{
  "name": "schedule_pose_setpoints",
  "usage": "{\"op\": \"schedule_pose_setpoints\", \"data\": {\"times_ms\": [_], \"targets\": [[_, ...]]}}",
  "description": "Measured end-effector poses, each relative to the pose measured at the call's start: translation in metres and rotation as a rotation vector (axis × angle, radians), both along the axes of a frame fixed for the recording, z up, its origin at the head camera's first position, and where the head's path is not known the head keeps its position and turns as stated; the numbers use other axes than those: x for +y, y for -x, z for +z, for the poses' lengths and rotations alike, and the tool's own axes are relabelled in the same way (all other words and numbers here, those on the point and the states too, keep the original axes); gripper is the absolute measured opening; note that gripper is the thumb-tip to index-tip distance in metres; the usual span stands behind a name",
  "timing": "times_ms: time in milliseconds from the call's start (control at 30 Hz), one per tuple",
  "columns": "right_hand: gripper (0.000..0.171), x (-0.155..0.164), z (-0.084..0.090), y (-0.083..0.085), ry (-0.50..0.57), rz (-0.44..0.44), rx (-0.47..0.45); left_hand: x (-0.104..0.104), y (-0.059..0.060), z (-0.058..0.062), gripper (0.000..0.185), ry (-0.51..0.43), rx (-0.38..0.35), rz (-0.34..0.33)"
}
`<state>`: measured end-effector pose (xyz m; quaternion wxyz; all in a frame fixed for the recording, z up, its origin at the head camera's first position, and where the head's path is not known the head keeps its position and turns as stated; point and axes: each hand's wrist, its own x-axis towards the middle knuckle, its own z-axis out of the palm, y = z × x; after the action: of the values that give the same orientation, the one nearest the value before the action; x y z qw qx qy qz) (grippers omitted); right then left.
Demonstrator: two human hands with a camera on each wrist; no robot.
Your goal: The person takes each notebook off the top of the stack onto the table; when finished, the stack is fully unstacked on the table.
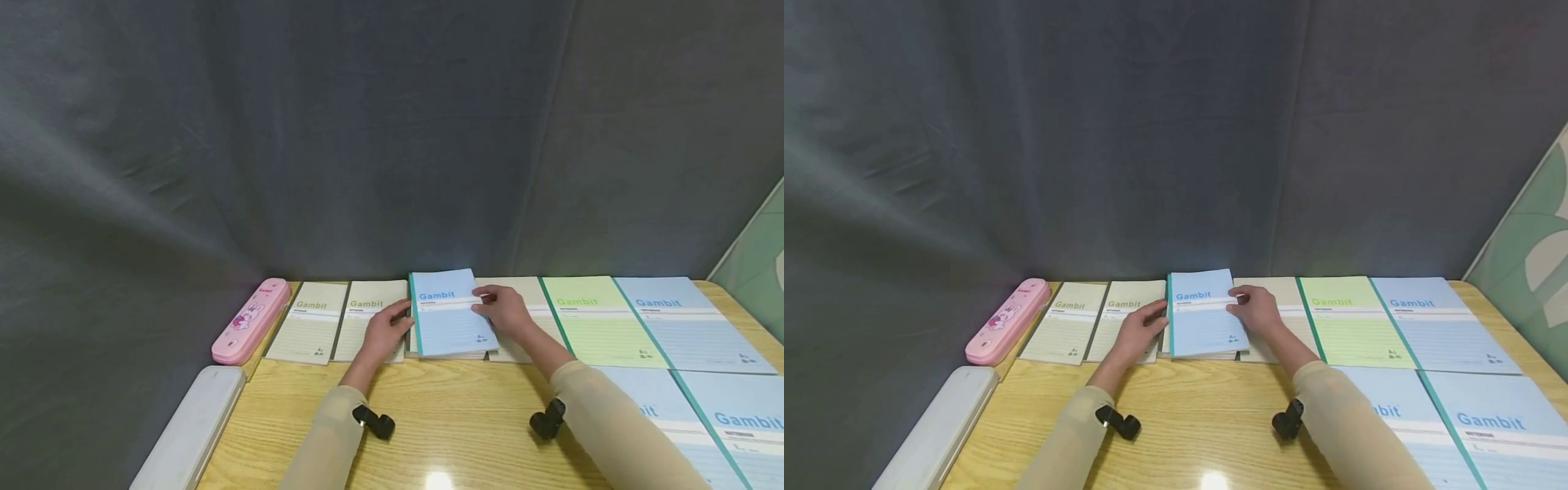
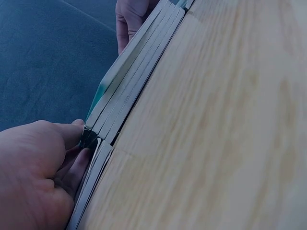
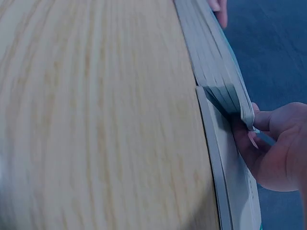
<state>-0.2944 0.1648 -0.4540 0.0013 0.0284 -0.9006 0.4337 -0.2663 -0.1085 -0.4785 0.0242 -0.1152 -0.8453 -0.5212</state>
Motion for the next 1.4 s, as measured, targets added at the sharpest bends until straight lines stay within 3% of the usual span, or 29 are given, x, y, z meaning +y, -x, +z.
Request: {"op": "schedule_pose_setpoints", "data": {"times_ms": [333,567,800,1033,1400], "targets": [[0.039,0.018,0.000,-0.004,0.199,-0.002,-0.157,-0.001,0.000,0.001,0.041,0.014,0.014,-0.012],[0.045,0.034,-0.002,-0.017,0.227,-0.068,-0.250,0.001,0.003,-0.004,0.041,0.010,0.008,0.000],[0.049,0.052,-0.006,-0.042,0.287,-0.105,-0.272,0.000,0.003,-0.004,0.042,0.020,0.004,0.000],[0.053,0.071,-0.001,-0.072,0.276,-0.105,-0.255,0.000,0.002,-0.001,0.042,0.023,-0.008,0.002],[0.062,0.090,0.003,-0.108,0.314,-0.113,-0.297,-0.002,0.002,0.000,0.042,0.039,0.024,-0.009]]}}
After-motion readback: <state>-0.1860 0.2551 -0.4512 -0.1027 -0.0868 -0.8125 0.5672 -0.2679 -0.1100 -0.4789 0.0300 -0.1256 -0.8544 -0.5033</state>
